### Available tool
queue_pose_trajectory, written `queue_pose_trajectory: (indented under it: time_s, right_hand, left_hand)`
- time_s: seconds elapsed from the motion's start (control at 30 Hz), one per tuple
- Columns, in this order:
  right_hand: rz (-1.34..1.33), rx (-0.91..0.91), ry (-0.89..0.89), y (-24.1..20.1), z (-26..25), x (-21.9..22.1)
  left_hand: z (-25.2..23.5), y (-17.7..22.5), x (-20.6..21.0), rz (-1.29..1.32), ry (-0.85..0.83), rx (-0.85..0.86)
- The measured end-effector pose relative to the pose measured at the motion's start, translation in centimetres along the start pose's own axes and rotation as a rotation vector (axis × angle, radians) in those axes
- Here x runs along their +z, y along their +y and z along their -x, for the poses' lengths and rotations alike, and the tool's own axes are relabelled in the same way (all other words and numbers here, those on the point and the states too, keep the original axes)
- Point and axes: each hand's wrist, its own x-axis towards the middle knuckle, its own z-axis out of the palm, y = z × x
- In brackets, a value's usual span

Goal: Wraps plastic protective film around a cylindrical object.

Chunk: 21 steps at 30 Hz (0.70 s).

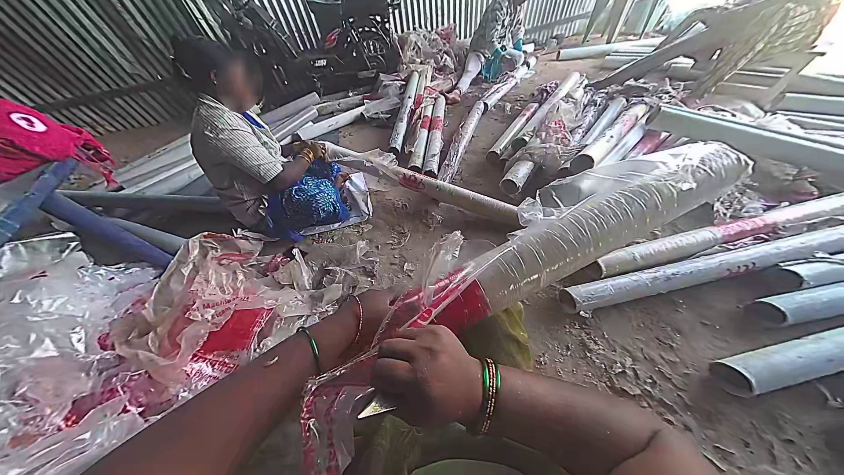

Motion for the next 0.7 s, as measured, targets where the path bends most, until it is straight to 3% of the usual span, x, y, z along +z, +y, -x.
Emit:
queue_pose_trajectory:
  time_s: [0.13,0.43,0.57,0.7]
  right_hand:
    - [0.022,0.055,-0.072,-0.9,3.7,0.5]
    - [-0.09,0.204,-0.098,-3.4,8.1,-0.6]
    - [-0.21,0.35,0.144,-3.5,7.8,-5.5]
    - [0.133,0.721,0.348,-1.1,7.9,-10.9]
  left_hand:
    - [-3.2,-3.3,0.1,0.1,-0.009,0.11]
    - [-2.9,-3.0,0.8,0.189,0.008,0.107]
    - [-2.9,-3.6,0.9,0.234,0.007,0.111]
    - [-2.1,-3.1,1.0,0.179,0.025,0.073]
